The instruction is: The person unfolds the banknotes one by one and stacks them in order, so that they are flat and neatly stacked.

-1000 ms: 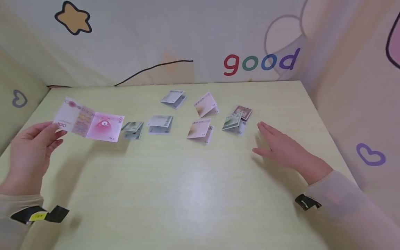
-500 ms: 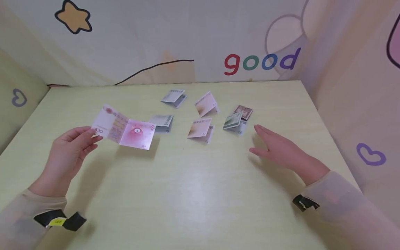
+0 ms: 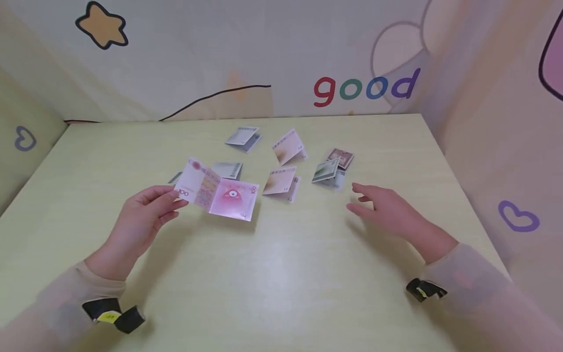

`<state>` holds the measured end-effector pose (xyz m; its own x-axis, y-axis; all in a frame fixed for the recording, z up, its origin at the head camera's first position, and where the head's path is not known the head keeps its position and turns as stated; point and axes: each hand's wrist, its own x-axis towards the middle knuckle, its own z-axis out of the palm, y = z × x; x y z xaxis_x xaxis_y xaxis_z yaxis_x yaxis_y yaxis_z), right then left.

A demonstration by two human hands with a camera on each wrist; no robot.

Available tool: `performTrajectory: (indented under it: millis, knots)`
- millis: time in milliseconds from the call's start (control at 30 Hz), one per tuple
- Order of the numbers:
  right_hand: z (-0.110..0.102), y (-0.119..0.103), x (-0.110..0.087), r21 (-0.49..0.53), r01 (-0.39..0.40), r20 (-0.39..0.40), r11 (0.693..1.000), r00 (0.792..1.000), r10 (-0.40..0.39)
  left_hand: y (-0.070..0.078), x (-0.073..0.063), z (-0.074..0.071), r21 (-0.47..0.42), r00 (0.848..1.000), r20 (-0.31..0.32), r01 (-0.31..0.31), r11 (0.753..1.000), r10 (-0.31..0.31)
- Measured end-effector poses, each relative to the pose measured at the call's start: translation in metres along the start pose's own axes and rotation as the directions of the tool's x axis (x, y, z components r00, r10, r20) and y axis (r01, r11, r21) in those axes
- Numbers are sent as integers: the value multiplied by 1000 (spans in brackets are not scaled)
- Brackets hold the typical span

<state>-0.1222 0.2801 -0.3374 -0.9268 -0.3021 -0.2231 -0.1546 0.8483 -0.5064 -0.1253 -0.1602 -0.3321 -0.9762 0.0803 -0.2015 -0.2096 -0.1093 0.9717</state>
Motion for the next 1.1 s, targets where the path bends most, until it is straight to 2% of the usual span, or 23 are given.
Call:
performTrajectory:
  millis: [333,700,900,1000,1100]
  knots:
    - [7,-12,2,126,55,-49,990,998,-49,-13,2,36,76,997,66,34,997,-39]
    - [16,-18,8,231,82,-19,970,997,-80,-24,0,60,129,988,116,85,988,-100]
    - [20,-30,11,285,64,35,956,996,-77,-29,-3,68,123,986,134,78,989,-95]
    - [25,-35,13,257,91,8,962,995,-96,-32,-5,72,119,984,150,76,990,-94]
    - [32,-43,12,161,181,-42,970,983,-176,-35,-8,77,111,980,170,89,990,-107]
